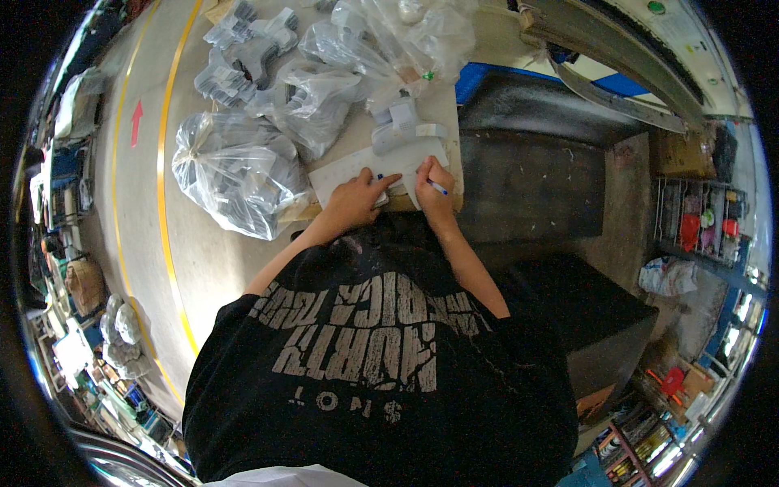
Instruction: The person unpacks small white items from plastic bags, writes on a white card with a pen, and places the items into a plastic bag. The person repeats this process with multiple items.
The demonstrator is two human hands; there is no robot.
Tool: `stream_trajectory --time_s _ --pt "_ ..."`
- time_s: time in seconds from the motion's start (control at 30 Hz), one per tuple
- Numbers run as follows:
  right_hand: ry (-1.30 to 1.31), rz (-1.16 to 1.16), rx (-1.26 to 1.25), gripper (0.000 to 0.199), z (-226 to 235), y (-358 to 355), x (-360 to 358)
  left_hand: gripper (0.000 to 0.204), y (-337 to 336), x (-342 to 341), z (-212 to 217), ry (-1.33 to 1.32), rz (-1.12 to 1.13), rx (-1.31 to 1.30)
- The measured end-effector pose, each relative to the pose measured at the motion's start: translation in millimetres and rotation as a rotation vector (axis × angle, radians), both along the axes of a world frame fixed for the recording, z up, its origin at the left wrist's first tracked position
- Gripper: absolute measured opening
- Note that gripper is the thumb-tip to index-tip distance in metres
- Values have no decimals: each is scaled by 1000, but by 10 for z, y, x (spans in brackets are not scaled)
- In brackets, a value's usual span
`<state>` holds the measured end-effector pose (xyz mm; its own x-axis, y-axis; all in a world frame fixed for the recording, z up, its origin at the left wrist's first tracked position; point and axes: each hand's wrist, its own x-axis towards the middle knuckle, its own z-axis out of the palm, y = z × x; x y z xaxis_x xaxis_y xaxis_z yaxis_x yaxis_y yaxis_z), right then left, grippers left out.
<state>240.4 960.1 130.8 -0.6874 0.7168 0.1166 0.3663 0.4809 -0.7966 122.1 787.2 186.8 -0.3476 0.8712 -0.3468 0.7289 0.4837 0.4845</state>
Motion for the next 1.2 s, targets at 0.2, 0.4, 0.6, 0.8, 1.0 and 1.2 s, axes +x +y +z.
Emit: stream_trajectory --time_s 0.2,0.4,0.6,0.8,1.0,1.2 --pt "38 -45 25 37 54 -5 57 95 -15 6 -48 -1 5 -15" --pt "-83 118 13 36 -39 33 162 93 -11 -3 -14 -10 2 -2" --pt "-71 100 -38 35 -35 6 160 91 -30 10 -50 12 8 37" --pt "-63 98 -48 35 -13 5 155 91 -32 2 -43 18 -6 35" --pt "-19 118 -11 35 2 13 160 91 -33 -2 -37 14 -5 29" --pt "6 78 55 33 -79 18 157 90 -25 -2 -6 17 -9 23"
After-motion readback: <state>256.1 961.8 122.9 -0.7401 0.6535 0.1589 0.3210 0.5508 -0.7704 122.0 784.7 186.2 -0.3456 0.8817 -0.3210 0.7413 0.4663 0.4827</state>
